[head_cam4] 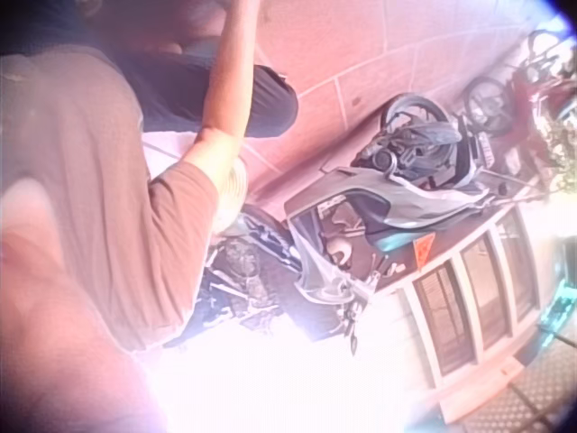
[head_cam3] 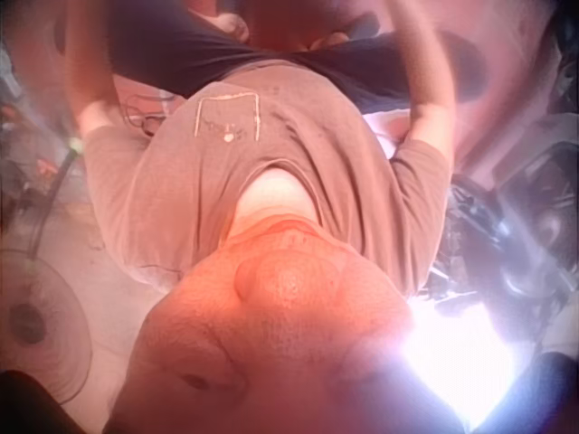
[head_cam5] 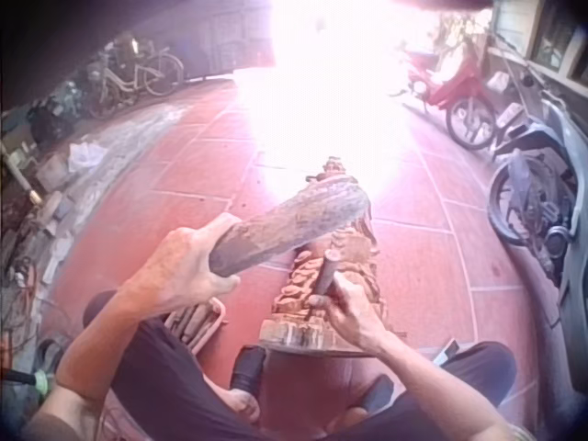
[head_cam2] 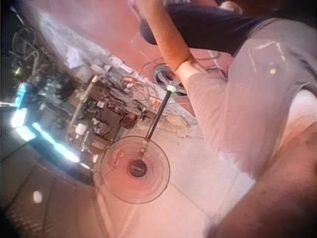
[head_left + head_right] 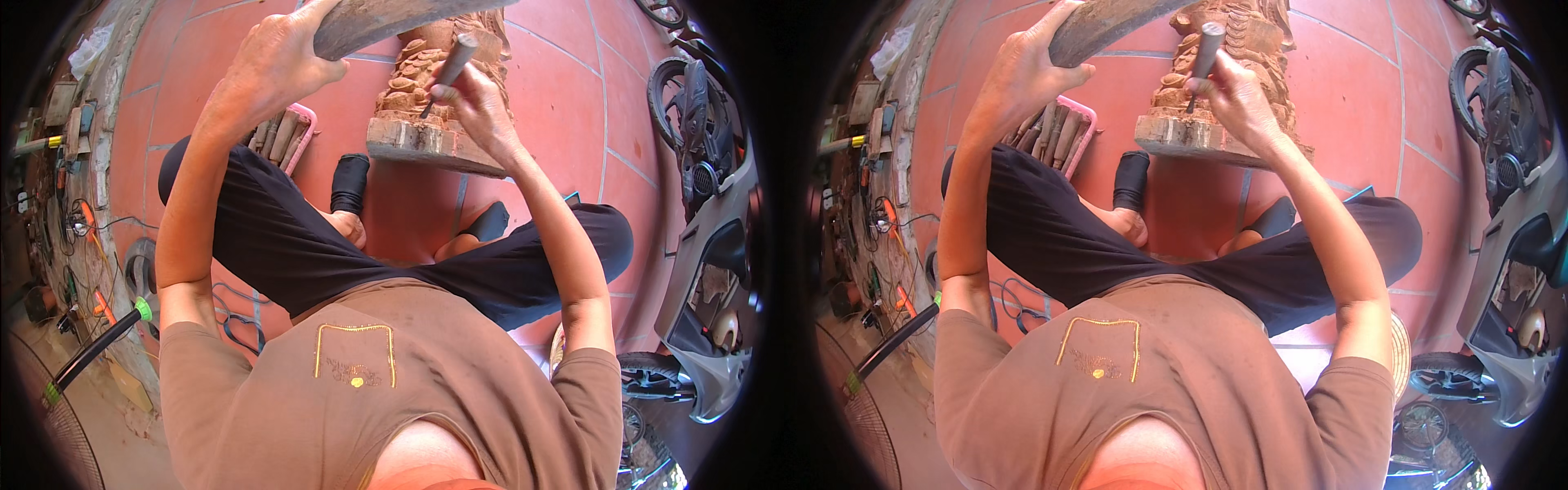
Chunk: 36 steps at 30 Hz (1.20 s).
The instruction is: The person carves a wooden sculpture using a chisel and mallet. They repeatedly strike the chisel to shape the wood, focusing on detailed areas of the piece.
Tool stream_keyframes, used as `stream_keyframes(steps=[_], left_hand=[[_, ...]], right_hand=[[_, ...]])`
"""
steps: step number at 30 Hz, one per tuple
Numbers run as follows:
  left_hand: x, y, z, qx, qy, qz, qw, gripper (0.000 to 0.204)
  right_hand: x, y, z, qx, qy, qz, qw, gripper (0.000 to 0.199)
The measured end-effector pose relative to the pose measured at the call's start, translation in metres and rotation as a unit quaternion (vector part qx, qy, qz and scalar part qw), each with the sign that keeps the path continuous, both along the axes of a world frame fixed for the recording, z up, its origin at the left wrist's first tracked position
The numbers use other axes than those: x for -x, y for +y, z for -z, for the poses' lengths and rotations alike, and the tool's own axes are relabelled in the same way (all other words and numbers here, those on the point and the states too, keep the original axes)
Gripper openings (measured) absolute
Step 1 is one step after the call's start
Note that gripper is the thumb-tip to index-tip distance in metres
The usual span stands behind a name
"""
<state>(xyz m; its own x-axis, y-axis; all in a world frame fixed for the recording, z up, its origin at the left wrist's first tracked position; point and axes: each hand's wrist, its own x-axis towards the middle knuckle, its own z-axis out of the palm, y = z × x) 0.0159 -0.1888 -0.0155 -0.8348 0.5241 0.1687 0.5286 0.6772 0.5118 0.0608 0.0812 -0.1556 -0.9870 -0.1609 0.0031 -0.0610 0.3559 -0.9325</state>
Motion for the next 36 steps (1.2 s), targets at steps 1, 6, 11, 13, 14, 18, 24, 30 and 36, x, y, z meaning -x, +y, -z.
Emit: stream_keyframes(steps=[1,6,11,13,14,18,24,30,36], left_hand=[[-0.001,0.002,-0.002,-0.004,-0.003,0.003,1.0,0.057],[-0.005,0.007,-0.006,-0.059,-0.023,0.013,0.998,0.058],[0.001,0.005,0.002,-0.153,0.04,0.015,0.987,0.061],[0.004,0.004,0.004,-0.157,0.082,0.022,0.984,0.061],[0.003,0.004,0.003,-0.148,0.089,0.018,0.985,0.061],[-0.011,0.012,-0.019,-0.112,-0.017,-0.04,0.993,0.063],[0.001,-0.005,0.035,0.101,0.038,0.054,0.993,0.064],[-0.01,0.009,-0.006,-0.068,0.051,-0.012,0.996,0.062],[-0.004,0.003,0.031,0.071,0.054,0.019,0.996,0.063]], right_hand=[[-0.001,-0.003,0.003,-0.027,0.018,-0.021,0.999,0.022],[-0.001,-0.006,0.013,-0.042,0.012,-0.035,0.998,0.021],[-0.004,-0.01,0.004,-0.069,0.05,-0.047,0.995,0.022],[-0.004,-0.011,0.001,-0.084,0.056,-0.047,0.994,0.022],[-0.007,-0.012,-0.004,-0.092,0.061,-0.049,0.993,0.023],[-0.009,-0.012,-0.008,-0.124,0.091,-0.056,0.986,0.024],[-0.011,-0.014,0.008,-0.092,0.137,-0.064,0.984,0.033],[-0.015,-0.015,0.0,-0.139,0.113,-0.053,0.982,0.024],[-0.012,-0.012,0.011,-0.146,0.102,-0.042,0.983,0.022]])
